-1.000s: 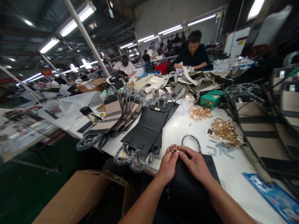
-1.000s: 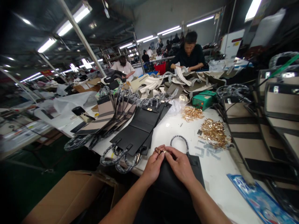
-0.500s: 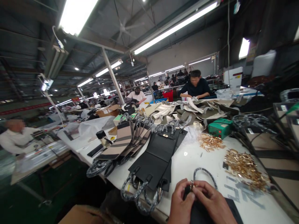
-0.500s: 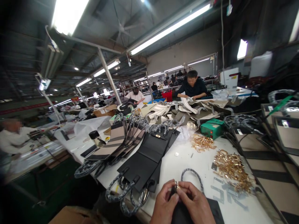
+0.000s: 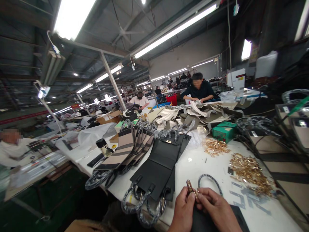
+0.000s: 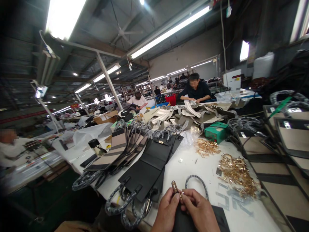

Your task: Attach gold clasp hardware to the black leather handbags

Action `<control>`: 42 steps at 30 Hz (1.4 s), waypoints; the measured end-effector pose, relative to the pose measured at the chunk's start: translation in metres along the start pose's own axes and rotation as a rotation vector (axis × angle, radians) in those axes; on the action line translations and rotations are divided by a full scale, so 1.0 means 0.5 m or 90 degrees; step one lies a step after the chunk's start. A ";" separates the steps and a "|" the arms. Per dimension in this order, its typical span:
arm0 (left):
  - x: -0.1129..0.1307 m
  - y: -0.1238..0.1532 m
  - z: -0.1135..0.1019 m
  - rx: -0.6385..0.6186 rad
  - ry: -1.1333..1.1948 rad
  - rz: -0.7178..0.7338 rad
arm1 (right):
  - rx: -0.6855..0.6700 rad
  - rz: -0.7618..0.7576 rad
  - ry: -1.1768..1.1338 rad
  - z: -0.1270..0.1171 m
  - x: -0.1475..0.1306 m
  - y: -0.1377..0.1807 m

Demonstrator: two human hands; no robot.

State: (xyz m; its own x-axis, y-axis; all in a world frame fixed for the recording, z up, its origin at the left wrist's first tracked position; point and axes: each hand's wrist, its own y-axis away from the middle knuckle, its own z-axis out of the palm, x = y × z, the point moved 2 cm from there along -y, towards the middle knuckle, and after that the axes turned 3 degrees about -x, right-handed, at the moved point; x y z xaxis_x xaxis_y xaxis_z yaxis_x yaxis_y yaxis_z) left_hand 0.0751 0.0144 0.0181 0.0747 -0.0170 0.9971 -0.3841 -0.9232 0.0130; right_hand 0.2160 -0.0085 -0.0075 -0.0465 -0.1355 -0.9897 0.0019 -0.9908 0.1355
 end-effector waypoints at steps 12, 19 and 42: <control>-0.004 0.002 0.005 0.008 0.016 0.015 | 0.064 -0.042 0.074 -0.002 -0.031 0.010; -0.019 0.000 -0.001 0.017 0.018 0.021 | 0.004 -0.042 0.074 0.000 -0.031 0.012; -0.006 0.002 -0.014 -0.048 0.088 -0.002 | -0.024 -0.150 0.085 0.005 -0.058 0.035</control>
State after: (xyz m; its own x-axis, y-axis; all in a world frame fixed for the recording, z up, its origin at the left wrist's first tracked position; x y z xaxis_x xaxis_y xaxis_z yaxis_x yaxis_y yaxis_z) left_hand 0.0681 0.0165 0.0158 -0.0494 0.0430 0.9979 -0.4520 -0.8919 0.0161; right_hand 0.2149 -0.0220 0.0238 0.0817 0.1016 -0.9915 0.0439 -0.9942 -0.0982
